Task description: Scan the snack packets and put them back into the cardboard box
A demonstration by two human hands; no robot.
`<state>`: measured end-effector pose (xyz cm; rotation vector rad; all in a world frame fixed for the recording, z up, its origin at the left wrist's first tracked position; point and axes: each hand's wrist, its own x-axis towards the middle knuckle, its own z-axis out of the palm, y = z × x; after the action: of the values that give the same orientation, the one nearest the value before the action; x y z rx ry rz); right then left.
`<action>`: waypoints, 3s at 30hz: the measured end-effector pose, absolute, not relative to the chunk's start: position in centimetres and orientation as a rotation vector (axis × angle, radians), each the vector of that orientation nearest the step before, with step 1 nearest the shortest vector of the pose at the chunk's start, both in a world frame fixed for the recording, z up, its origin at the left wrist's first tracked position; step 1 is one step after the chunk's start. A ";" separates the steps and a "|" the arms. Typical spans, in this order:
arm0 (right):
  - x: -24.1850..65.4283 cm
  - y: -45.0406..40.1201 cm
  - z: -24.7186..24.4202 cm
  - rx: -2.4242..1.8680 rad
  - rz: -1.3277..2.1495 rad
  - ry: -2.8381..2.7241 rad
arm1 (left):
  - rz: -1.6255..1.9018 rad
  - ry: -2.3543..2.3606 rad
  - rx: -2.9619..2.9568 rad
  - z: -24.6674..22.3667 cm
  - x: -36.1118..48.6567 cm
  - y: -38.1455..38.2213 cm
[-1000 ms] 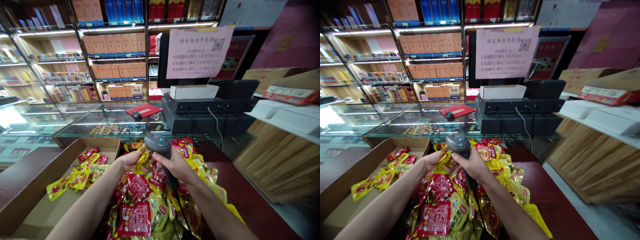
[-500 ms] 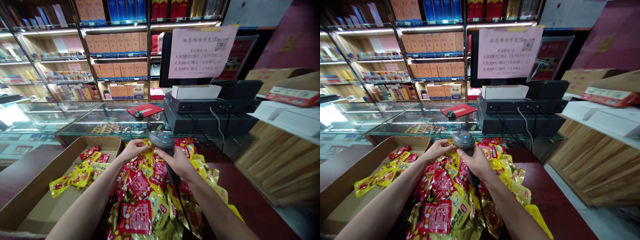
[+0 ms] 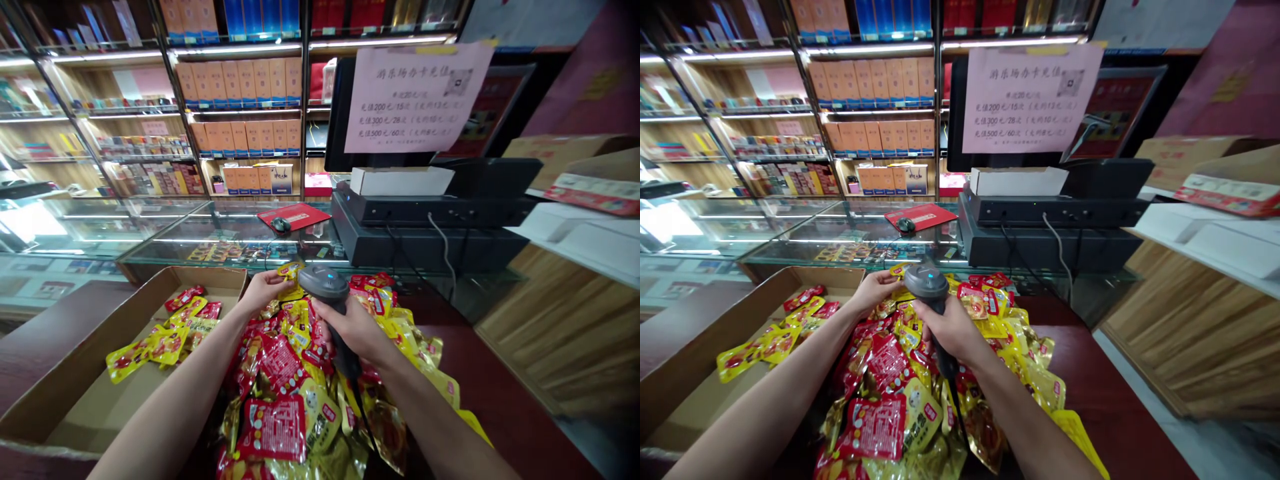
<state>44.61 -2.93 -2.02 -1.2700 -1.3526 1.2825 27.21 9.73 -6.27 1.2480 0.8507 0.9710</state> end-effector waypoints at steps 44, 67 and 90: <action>43.1 -6.2 0.6 -1.239 1.366 -1.472 | 1.024 1.156 1.491 1.3 12.6 5.0; 43.3 -6.7 1.5 -1.145 1.360 -1.422 | 0.465 0.987 1.974 -2.3 20.3 2.3; 45.2 -4.5 0.6 -1.171 1.331 -1.304 | 0.001 0.804 2.427 -2.6 24.4 6.6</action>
<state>45.20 -4.47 0.61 -1.1706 -1.3041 1.3307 24.42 6.62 -2.61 2.4270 0.8044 0.0008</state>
